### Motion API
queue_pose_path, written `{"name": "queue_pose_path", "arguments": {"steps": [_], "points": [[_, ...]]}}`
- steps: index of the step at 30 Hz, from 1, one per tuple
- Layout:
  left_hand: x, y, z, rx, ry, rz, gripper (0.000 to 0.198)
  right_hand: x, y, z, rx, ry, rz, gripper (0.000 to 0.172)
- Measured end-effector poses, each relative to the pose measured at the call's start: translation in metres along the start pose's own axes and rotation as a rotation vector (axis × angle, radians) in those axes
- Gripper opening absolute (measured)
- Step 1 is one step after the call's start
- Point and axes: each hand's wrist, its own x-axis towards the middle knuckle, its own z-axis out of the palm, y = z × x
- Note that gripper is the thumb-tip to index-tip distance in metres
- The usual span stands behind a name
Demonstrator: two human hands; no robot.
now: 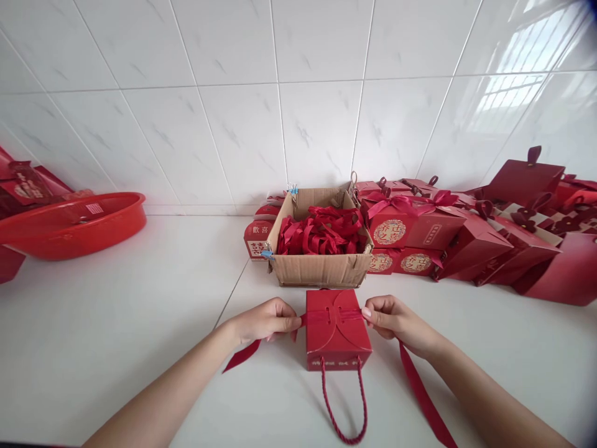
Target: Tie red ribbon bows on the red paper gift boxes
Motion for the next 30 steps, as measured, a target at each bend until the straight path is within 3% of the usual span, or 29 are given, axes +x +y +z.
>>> {"name": "queue_pose_path", "arguments": {"steps": [30], "points": [[-0.0041,0.0043,0.0023,0.026,-0.053,0.047,0.055,-0.0044,-0.0048,0.0059,0.002,0.013,0.049,0.047]]}}
